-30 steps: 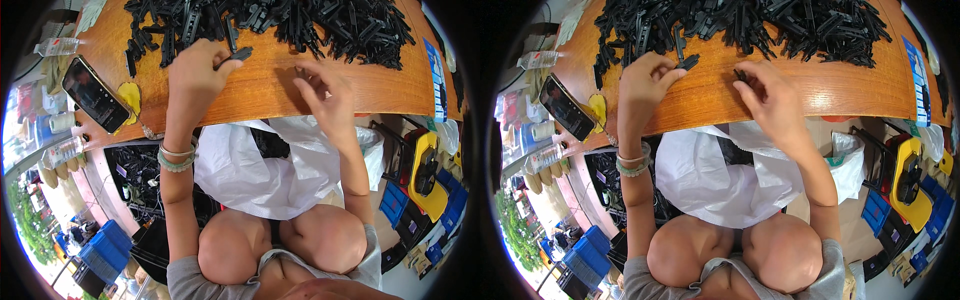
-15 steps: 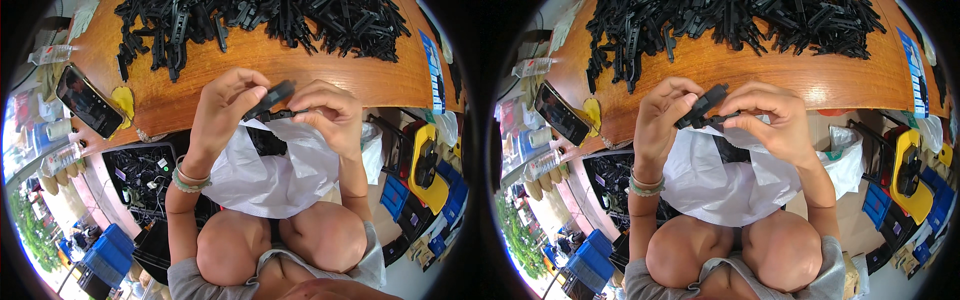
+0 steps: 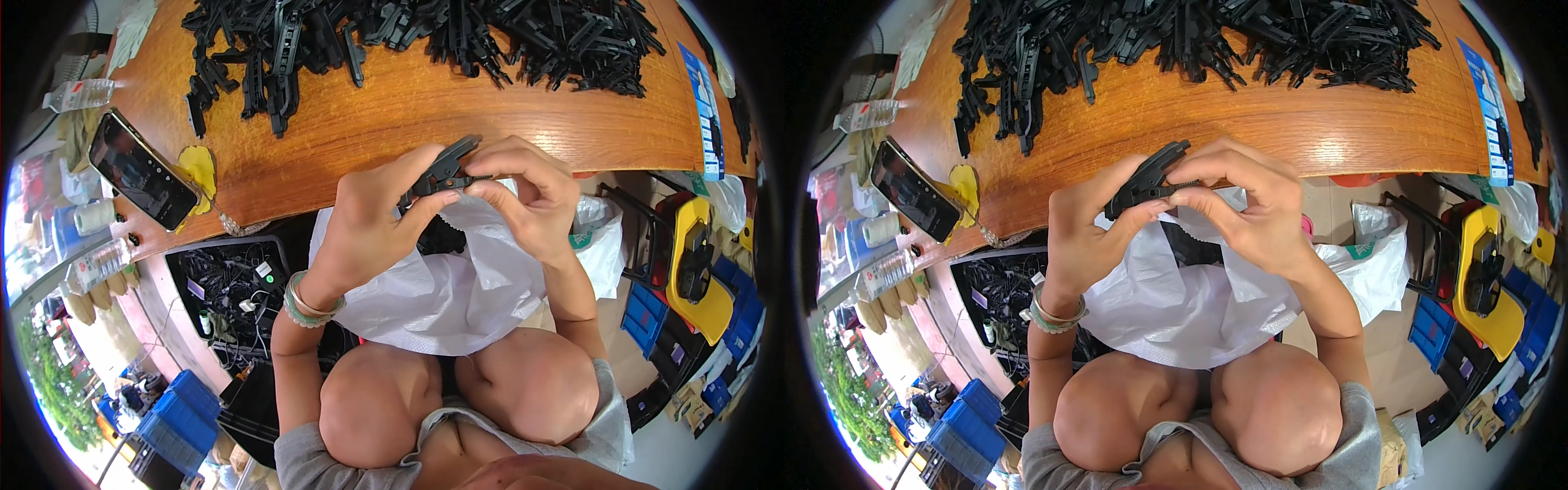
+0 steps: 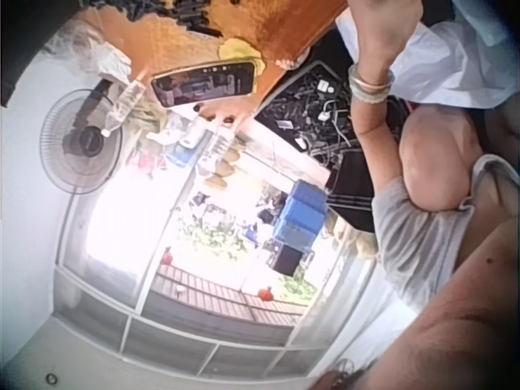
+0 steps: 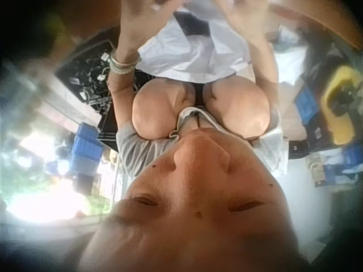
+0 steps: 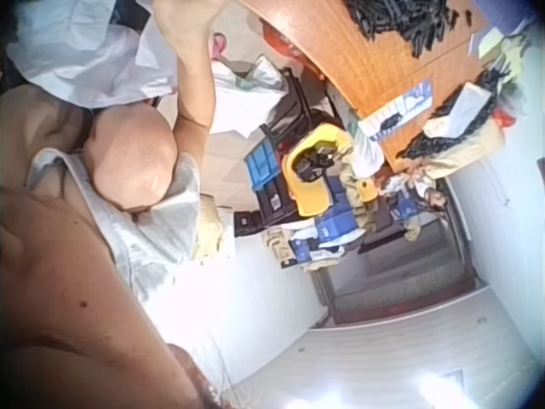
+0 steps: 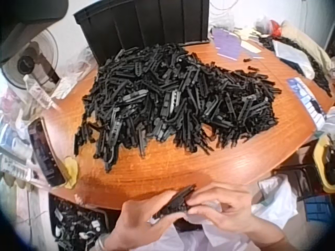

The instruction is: The person picks up and joins two black plastic pieces together by hand, then places the assembled item onto a pile on the table. The person repeats this process for several individual pieces.

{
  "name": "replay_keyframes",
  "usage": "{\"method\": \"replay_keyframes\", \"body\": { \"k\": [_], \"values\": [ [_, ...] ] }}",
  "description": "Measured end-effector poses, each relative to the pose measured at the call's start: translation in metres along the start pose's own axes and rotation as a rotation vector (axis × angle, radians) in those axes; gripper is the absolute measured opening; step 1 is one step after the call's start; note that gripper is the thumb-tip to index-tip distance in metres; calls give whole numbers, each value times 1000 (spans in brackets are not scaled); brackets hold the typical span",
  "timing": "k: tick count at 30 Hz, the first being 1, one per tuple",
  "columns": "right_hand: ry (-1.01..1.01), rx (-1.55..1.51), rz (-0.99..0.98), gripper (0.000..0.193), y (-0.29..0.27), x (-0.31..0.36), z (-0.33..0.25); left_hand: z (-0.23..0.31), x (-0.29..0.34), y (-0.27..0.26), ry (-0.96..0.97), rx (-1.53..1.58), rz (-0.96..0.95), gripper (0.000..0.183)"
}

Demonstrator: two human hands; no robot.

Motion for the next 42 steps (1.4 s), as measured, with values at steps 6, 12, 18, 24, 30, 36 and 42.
{"method": "replay_keyframes", "body": {
  "k": [6,12,18,24,30,36,42],
  "values": [
    [-149,265,-108,31,0,-5,-9,2,4,-2,160,-90,-23,32],
    [-194,280,-60,29,2,1,-5,9,1,-4,195,-142,-47,29],
    [-163,280,-84,28,0,0,-4,5,1,-4,135,-124,-72,32],
    [45,87,-434,35,-3,0,4,-11,2,-24,82,-86,-230,35],
    [-165,529,84,16,-63,-69,0,-4,-42,-50,202,-217,-122,39],
    [-92,744,120,43,-86,-211,38,-2,-135,-9,647,-597,204,41],
    [121,778,-56,64,-49,-235,64,-48,-210,-12,722,-1041,339,58]
  ]
}}
Point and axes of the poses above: each hand's wrist, its own x-axis away from the middle knuckle, its own y-axis out of the palm, z = x × y, the point moved 3 cm from there along -x, towards the middle knuckle, and after that the axes turned 8 degrees about z, right-handed, at the moved point
